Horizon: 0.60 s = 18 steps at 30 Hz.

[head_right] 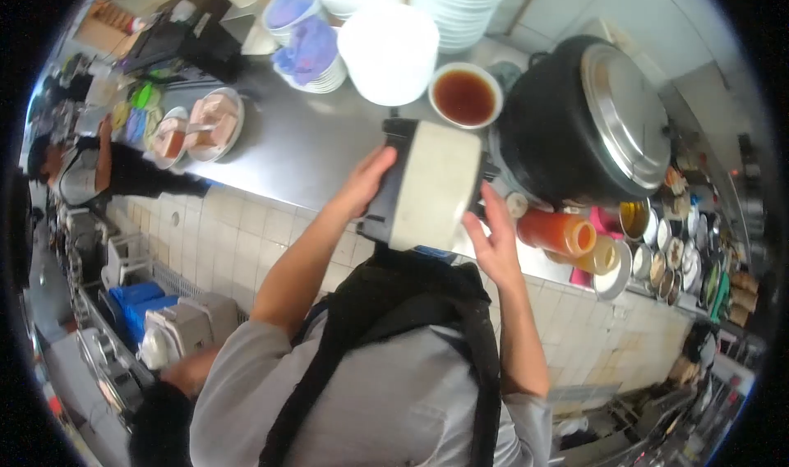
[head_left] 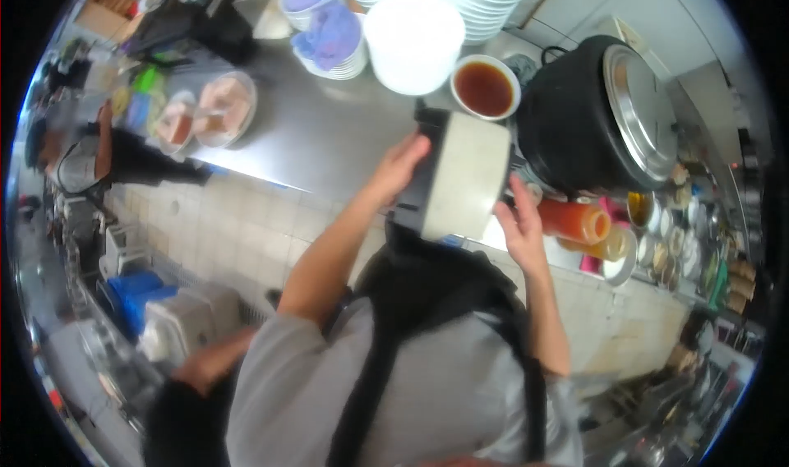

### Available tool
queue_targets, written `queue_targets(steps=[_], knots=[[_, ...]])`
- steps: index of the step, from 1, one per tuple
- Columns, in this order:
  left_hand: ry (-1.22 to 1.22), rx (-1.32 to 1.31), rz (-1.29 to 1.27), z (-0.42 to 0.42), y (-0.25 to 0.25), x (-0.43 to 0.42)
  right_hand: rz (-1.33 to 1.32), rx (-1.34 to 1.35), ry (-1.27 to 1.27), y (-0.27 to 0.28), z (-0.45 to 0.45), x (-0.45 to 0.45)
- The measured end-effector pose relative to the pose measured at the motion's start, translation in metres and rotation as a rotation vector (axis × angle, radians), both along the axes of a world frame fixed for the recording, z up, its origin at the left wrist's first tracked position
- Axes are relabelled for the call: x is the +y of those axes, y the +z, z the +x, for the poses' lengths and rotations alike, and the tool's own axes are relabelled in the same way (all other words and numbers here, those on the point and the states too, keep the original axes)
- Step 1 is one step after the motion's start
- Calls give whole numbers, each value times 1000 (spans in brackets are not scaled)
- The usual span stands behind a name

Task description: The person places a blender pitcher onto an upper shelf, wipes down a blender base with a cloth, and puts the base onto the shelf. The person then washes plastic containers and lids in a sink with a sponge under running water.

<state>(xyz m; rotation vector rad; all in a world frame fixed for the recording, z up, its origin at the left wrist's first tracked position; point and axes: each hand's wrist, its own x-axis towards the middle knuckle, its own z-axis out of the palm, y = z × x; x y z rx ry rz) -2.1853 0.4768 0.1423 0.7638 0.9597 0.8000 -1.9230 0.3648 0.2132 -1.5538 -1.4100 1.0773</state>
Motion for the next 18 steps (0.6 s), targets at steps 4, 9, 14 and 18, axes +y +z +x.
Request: queue_targets(steps=[4,9,14,18], knots=[[29,60,-70,-31,-11,-1,38,-121,117,17,-18,6],[92,149,-76,-45,14,-3,-8,153,33,2,-35,11],[76,68,-28,-45,31,-5,-178,628,-247,-50,-27,15],[94,85,-7,-43,19,-1,-289,746,-426,-95,-25,28]])
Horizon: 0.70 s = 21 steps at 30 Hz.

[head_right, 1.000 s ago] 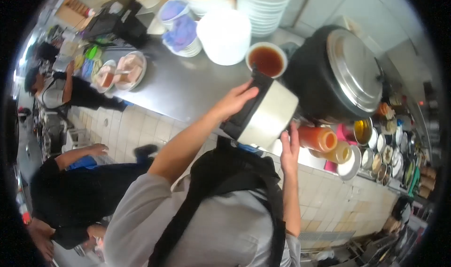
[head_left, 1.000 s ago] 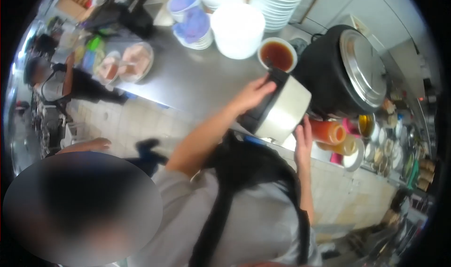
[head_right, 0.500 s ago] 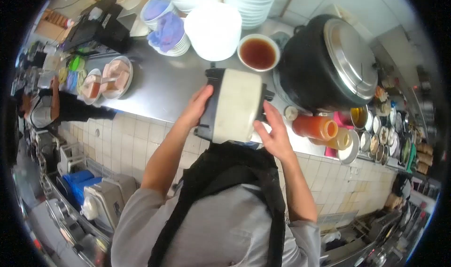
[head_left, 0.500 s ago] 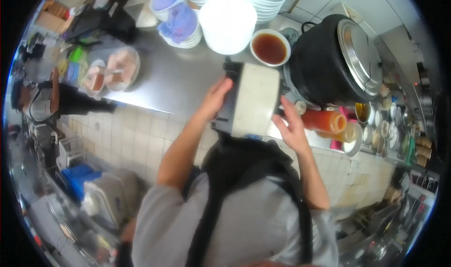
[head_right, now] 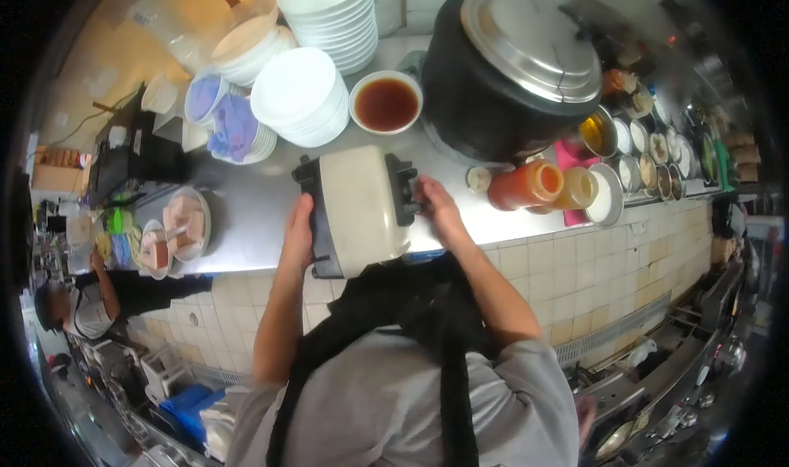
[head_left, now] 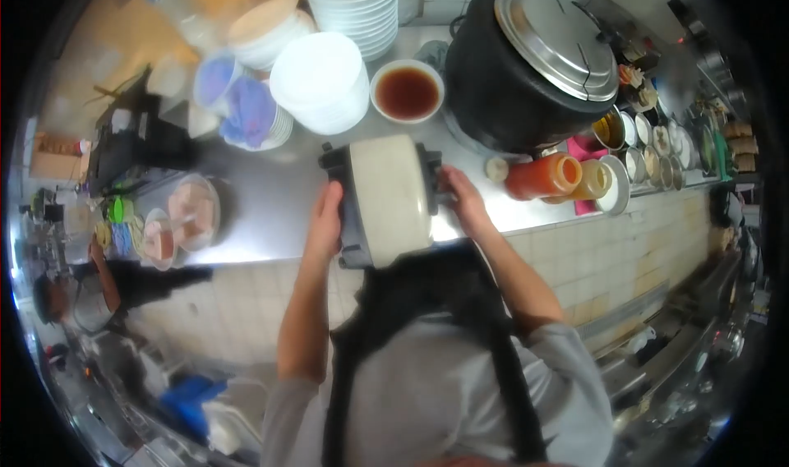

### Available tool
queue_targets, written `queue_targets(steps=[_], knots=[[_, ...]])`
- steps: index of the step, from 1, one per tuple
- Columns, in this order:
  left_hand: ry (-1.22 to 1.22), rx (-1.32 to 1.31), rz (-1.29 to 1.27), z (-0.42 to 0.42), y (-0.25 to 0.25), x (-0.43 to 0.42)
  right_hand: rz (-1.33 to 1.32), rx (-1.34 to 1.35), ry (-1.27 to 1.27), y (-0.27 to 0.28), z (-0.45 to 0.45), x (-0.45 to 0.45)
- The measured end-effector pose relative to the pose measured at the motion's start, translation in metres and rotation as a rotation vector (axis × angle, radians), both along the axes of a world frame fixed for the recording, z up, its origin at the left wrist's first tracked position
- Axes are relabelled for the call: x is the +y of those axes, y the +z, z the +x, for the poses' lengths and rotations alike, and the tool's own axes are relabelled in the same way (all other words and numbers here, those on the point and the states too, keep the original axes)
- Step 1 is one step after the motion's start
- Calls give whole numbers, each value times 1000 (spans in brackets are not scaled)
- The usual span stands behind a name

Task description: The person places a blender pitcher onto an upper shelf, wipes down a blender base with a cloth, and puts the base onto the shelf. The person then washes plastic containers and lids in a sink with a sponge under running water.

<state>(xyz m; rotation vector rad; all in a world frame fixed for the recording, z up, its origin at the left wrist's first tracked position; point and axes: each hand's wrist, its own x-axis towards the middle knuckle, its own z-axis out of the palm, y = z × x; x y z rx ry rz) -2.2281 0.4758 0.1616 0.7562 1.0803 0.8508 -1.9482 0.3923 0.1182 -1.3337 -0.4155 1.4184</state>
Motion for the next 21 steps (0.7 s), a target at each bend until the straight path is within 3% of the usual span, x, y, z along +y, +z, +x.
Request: queue_targets(steps=[3,4,6,9,12,15,17,18,21], knots=[[-72,14,48,-1,-1,3,-50,217,-73,-36,-10,11],[-110,8,53,0,2,3,-111,263,-44,-12,-15,14],[-64,-77,-72,4,11,1,-125,423,-144,-21,-21,17],[-29,-115,-81,9,17,-3,-143,455,-191,-4,-23,20],[37,-105,-103,3,10,-5,6,538,-118,-12,-25,19],[47,-129,-115,-8,9,-11,56,439,-56,9,-31,17],[23,-189,-64,-35,-23,-11,82,338,-23,20,-36,19],[49,-53,30,-32,-15,-16,93,276,-3,28,-38,21],[83,-34,21,-23,3,-22,164,84,128,53,-36,27]])
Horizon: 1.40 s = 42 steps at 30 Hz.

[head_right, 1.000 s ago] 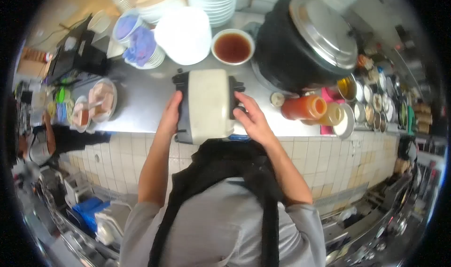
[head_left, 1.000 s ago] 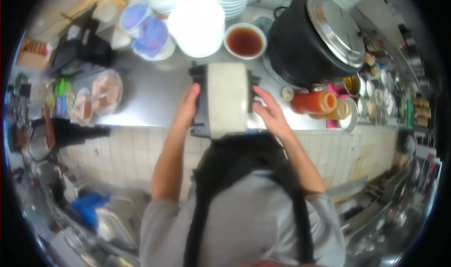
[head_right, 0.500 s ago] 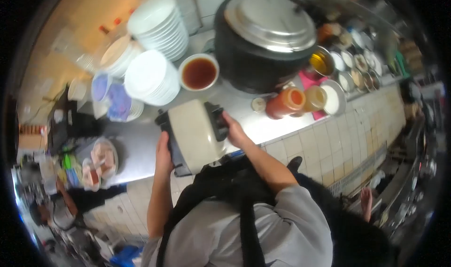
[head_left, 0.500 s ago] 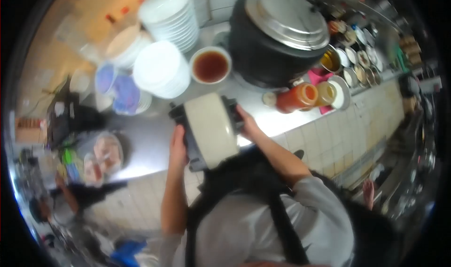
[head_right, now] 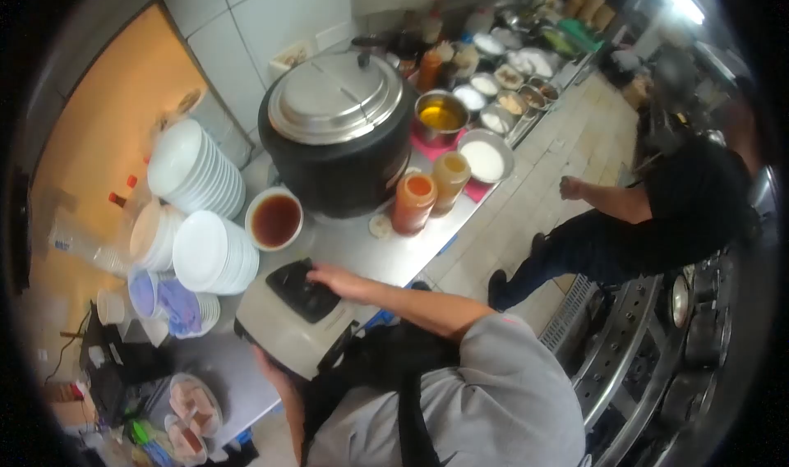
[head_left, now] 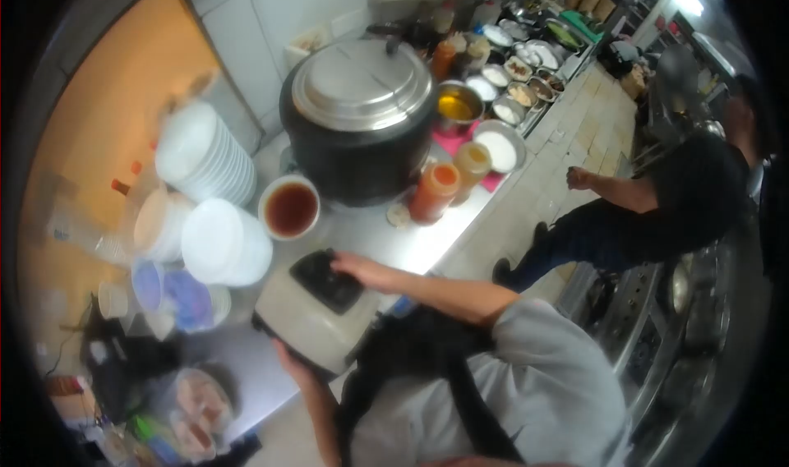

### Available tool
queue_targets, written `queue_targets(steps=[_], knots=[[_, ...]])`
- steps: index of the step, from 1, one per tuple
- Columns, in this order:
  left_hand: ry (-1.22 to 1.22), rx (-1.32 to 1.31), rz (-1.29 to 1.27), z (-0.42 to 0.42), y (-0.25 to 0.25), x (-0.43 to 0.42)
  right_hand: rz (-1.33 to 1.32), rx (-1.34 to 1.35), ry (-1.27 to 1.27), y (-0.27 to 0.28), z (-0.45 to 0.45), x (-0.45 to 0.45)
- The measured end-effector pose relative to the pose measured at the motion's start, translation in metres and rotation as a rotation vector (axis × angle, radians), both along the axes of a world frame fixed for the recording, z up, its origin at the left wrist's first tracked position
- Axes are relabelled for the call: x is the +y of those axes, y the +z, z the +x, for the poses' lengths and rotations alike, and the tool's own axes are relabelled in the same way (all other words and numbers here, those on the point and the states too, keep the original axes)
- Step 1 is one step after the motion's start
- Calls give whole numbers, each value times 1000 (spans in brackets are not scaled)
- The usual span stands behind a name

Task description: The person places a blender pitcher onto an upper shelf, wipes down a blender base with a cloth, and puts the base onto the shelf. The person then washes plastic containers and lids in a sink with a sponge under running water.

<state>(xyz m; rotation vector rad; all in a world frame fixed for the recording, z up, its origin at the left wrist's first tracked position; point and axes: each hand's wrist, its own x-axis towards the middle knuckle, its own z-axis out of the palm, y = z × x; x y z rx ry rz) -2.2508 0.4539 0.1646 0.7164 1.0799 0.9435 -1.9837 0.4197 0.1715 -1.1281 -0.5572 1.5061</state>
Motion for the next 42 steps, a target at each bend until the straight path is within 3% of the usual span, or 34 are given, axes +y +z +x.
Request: queue_targets(steps=[3,5,6,9,11,12,13,15,20,29,31,38,42], knots=[[23,-229,48,5,-9,-6,206,-327,93,-16,5,16],[82,-304,46,-6,-41,-3,269,-401,177,28,14,13],[72,-325,49,-13,-57,-1,272,-422,169,24,17,15],[50,-124,238,-19,-74,-1,358,-504,143,26,22,13],[263,-272,-2,-7,-54,-9,341,-582,172,85,26,-3],[58,-54,515,-29,-107,-6,448,-641,177,88,31,-4],[55,-57,524,-36,-124,-16,456,-644,172,97,34,-8],[159,321,750,-43,-135,-37,609,-634,127,119,39,-23],[308,309,430,-27,-85,-122,877,-600,109,146,65,-73],[188,122,382,84,-23,-215,1135,-611,151,199,144,-211],[151,67,361,112,-12,-227,1214,-744,84,206,158,-232],[57,-100,308,190,18,-253,1208,-726,47,239,206,-282],[5,-164,262,205,25,-249,1137,-806,-98,249,228,-297]])
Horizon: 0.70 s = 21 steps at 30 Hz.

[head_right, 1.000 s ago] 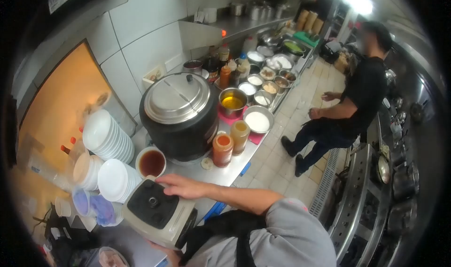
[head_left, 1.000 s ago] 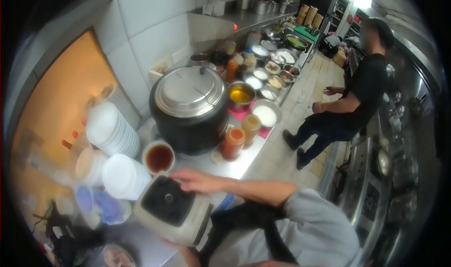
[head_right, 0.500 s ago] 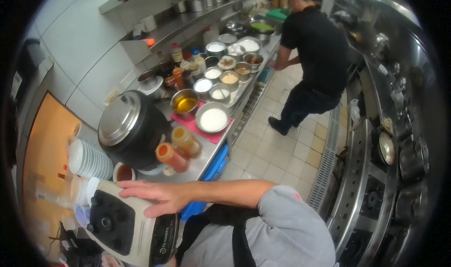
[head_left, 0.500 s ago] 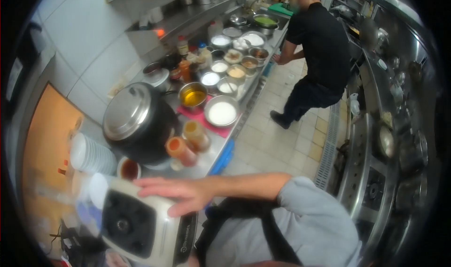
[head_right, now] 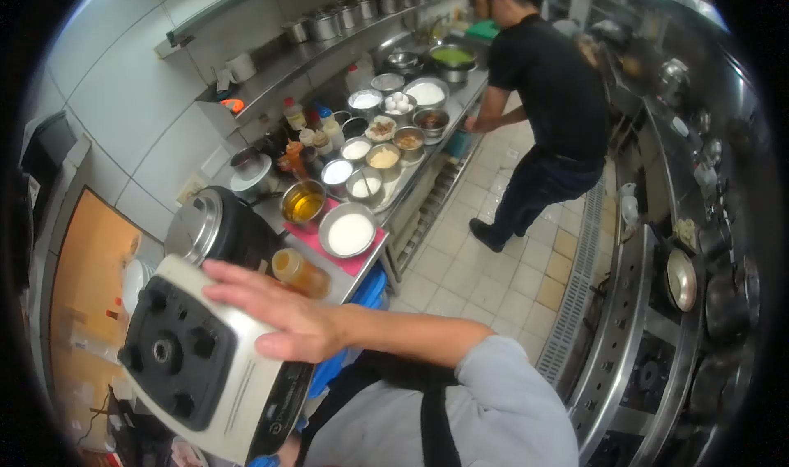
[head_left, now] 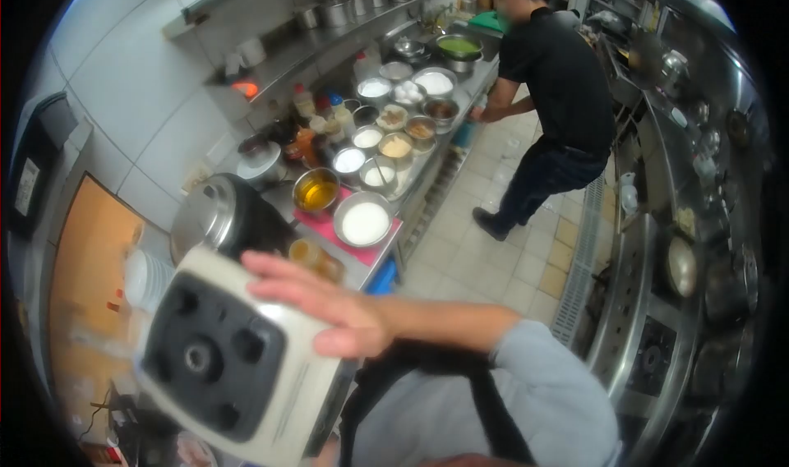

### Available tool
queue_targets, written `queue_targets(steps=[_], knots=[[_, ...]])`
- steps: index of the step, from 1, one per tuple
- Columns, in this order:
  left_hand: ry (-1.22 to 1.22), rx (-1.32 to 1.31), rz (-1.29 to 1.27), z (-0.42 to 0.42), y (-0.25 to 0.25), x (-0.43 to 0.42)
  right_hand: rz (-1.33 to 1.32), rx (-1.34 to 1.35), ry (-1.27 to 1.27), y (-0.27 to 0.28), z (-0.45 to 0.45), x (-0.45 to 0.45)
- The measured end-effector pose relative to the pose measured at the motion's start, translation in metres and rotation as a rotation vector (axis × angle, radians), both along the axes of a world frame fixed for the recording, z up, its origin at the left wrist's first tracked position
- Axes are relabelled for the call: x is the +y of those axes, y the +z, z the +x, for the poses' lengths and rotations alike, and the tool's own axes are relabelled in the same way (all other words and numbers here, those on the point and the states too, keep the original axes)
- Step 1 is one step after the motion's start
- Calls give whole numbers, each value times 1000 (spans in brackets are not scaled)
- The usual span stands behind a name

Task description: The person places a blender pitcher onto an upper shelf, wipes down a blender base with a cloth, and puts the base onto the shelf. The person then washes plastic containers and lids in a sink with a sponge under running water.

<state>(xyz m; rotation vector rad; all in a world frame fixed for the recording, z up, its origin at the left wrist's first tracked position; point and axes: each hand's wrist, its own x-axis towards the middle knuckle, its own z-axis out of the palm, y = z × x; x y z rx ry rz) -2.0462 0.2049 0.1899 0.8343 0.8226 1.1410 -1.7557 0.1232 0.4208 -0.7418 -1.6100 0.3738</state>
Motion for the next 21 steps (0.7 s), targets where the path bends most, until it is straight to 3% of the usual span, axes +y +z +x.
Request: queue_targets(steps=[13,17,21], knots=[[-157,-199,-39,50,20,18,-40,-134,-436,41,76,-38],[-298,-305,-6,104,45,26,-9,-84,-381,38,102,-46],[-429,-443,27,183,82,23,39,141,-268,15,135,-64]])
